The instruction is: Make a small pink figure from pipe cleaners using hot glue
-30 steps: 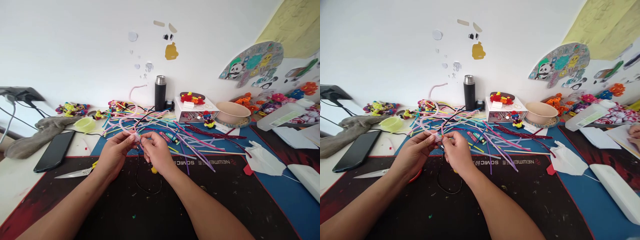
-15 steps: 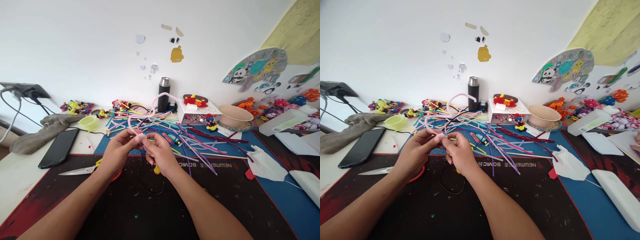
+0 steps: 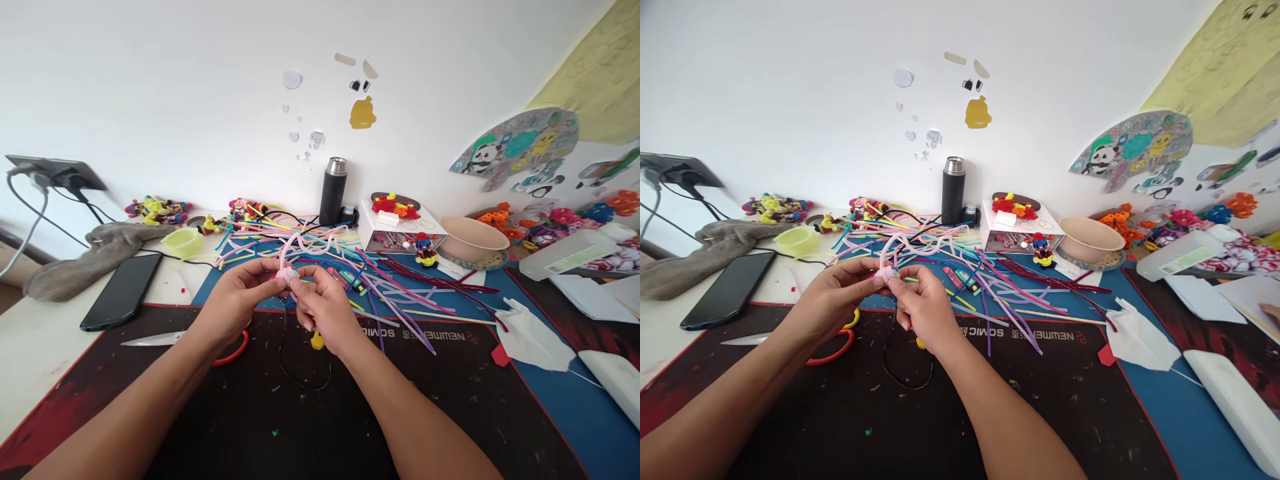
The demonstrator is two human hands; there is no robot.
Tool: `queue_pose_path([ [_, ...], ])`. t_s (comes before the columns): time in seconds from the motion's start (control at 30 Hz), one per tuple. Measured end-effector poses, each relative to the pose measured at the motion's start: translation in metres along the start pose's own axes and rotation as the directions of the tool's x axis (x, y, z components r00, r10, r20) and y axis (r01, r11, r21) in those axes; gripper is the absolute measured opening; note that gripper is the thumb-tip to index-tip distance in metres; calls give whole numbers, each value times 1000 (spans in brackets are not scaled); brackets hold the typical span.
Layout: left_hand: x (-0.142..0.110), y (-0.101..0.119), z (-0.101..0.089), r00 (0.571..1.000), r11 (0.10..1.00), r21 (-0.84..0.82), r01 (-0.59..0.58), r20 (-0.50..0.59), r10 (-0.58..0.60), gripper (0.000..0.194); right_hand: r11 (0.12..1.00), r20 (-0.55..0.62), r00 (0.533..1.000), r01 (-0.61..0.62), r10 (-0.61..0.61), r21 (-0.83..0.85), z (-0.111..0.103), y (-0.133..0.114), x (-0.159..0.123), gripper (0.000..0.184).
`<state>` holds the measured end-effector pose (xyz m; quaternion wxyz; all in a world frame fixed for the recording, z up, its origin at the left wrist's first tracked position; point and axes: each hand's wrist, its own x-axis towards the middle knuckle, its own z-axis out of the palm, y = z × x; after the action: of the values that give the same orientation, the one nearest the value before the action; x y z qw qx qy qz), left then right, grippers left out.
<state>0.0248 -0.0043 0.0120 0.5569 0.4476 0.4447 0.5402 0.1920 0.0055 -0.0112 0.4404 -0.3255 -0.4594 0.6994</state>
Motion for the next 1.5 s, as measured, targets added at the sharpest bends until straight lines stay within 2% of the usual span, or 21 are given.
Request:
queue_pose_path([
  [0.23,0,-9,1,997,989,126,-82,7,82,44,999,-15,1000,14,-15,-30,-2,3,2,47],
  [0.4,0,-6,-1,992,975,185,-121,49,114,46,998,-8,1000,24,-24,-64,-4,4,2,44],
  [0.7,3,-13,0,993,989,103,-107,-40,112,32,989,42,997,69,-64,-128,-2,9,1,38],
  [0.9,2,-13,3,999,999,-29,-42,15,42,27,992,9,997,84,-83,-99,-1,13,2,37],
  [1.17,2,-14,3,1000,998,-55,-7,16,8,29,994,12,997,72,-71,-81,-2,10,3,44],
  [1.5,-2,-17,5,999,999,5,-49,0,49,36,991,-39,994,97,-101,-92,-1,9,2,43],
])
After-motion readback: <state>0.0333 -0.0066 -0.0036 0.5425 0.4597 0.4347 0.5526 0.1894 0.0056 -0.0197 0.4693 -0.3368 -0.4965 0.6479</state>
